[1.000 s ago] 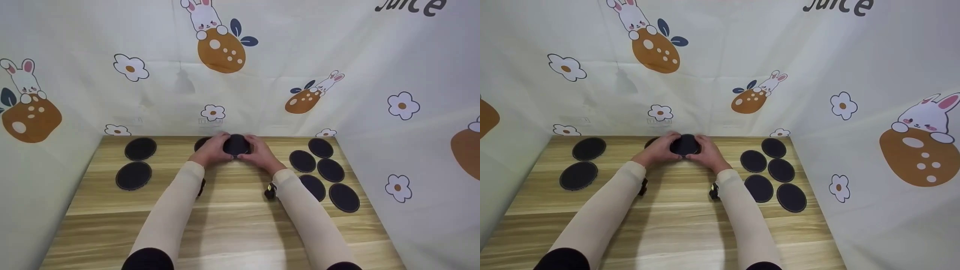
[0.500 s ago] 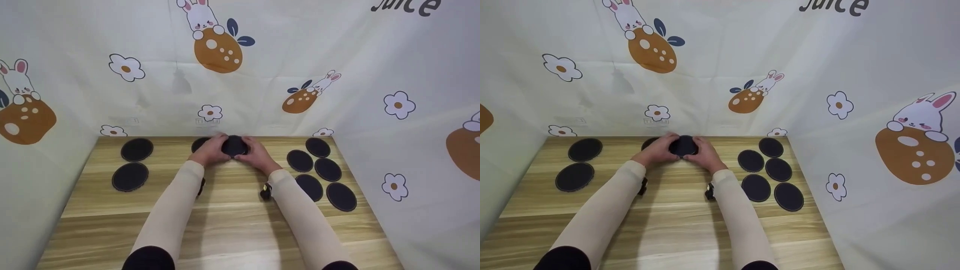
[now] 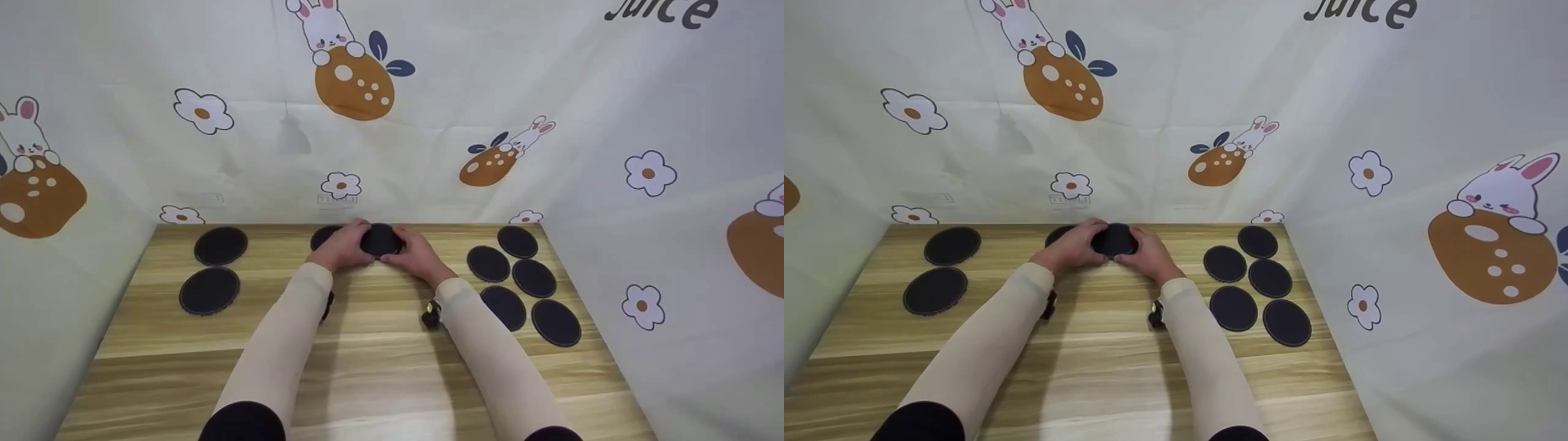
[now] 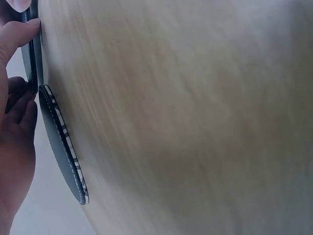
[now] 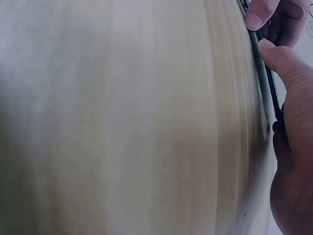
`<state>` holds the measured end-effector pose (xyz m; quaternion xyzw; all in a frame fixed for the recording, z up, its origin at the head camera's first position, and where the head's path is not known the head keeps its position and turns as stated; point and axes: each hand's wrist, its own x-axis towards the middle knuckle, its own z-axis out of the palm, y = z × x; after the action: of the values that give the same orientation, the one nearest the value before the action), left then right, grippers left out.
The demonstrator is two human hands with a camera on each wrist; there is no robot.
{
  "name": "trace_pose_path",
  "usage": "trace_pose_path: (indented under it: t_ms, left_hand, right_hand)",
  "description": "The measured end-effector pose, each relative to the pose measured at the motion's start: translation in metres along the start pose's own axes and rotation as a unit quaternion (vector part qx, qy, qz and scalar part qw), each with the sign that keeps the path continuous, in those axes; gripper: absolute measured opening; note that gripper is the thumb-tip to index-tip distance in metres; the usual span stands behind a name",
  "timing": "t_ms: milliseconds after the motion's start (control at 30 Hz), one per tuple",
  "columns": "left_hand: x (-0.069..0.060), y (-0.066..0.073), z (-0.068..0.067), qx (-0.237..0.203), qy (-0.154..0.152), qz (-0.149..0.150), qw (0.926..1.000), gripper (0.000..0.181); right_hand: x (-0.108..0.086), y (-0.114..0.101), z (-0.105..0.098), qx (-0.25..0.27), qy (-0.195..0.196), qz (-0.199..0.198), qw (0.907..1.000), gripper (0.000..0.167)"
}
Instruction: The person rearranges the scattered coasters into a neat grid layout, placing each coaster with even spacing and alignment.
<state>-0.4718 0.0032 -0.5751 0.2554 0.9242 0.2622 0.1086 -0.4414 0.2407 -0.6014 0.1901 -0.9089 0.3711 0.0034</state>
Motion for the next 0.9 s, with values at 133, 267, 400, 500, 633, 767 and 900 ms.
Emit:
trace_pose_path:
  t_ms: [133,267,400,500,633,767,900]
  left_hand:
    - [-0.0015,0.0007,-0.0001,-0.002,-0.001,0.001,1.0,0.084]
    - [-0.0021,0.001,0.0003,-0.006,-0.002,-0.006,1.0,0.085]
    - [-0.0037,0.0005,-0.0002,-0.01,-0.002,-0.008,0.9999,0.085]
    - [-0.0051,0.0001,-0.0005,-0.011,0.0,-0.008,0.9999,0.085]
    - [-0.0052,-0.0009,0.0,-0.01,0.0,-0.01,0.9999,0.085]
    - [-0.0046,-0.0021,0.0009,-0.017,0.001,-0.012,0.9998,0.084]
    - [-0.0043,-0.0033,0.0026,-0.022,0.004,-0.007,0.9997,0.083]
  right_hand:
    - [-0.0011,0.0005,0.0005,0.001,-0.006,0.013,0.9999,0.086]
    - [-0.0002,0.0014,0.0009,-0.005,-0.009,0.01,0.9999,0.084]
    - [0.0009,0.0014,0.001,-0.015,-0.016,0.011,0.9997,0.084]
    - [0.0016,0.0005,0.0013,-0.019,-0.023,0.018,0.9994,0.085]
    - [0.0018,-0.0033,0.0006,-0.028,-0.028,0.023,0.999,0.085]
    - [0.0012,-0.0064,0.0003,-0.036,-0.033,0.033,0.9983,0.084]
    - [0.001,-0.0063,0.0013,-0.042,-0.035,0.039,0.9977,0.084]
